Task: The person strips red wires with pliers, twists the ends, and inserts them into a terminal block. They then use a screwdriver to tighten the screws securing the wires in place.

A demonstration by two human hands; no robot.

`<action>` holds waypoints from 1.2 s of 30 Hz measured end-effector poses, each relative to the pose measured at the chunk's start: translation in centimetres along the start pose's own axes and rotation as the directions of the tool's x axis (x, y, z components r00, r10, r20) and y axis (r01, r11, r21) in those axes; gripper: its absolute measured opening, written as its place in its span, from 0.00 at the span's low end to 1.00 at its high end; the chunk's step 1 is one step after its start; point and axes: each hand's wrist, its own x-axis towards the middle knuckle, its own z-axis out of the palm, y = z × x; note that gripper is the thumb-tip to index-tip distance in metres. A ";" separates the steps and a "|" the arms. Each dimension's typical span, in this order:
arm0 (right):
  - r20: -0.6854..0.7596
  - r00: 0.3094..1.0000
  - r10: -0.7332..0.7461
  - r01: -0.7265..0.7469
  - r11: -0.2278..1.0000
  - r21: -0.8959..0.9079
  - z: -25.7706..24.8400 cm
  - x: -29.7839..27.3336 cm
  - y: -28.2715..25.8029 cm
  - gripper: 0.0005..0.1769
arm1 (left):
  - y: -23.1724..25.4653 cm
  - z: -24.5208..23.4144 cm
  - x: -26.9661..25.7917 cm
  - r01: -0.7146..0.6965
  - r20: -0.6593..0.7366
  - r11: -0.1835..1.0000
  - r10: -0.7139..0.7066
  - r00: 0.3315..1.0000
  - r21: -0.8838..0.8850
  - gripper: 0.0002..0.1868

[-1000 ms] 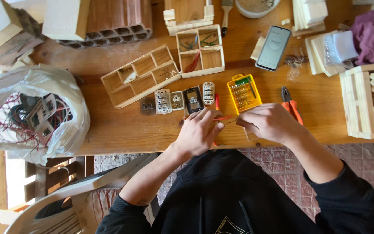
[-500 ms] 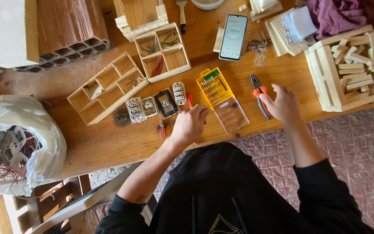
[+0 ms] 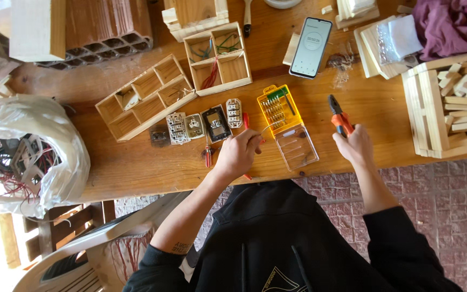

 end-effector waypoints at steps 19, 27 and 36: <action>0.460 0.709 -0.535 -0.373 0.269 0.888 5.8 -12.8 -7.5 0.27 | -0.6 -3.2 -4.1 -0.002 -0.126 0.995 -0.011 0.992 -0.103 0.12; 0.390 0.620 -0.681 -0.240 0.309 0.920 7.4 -14.2 -8.4 0.19 | -1.8 -4.0 -5.0 -0.016 -0.202 0.999 0.007 0.979 -0.044 0.11; 0.370 0.517 -0.772 -0.257 0.272 0.927 5.8 -16.4 -13.6 0.15 | -2.1 -4.6 -6.0 -0.014 -0.216 0.999 0.025 0.976 0.052 0.10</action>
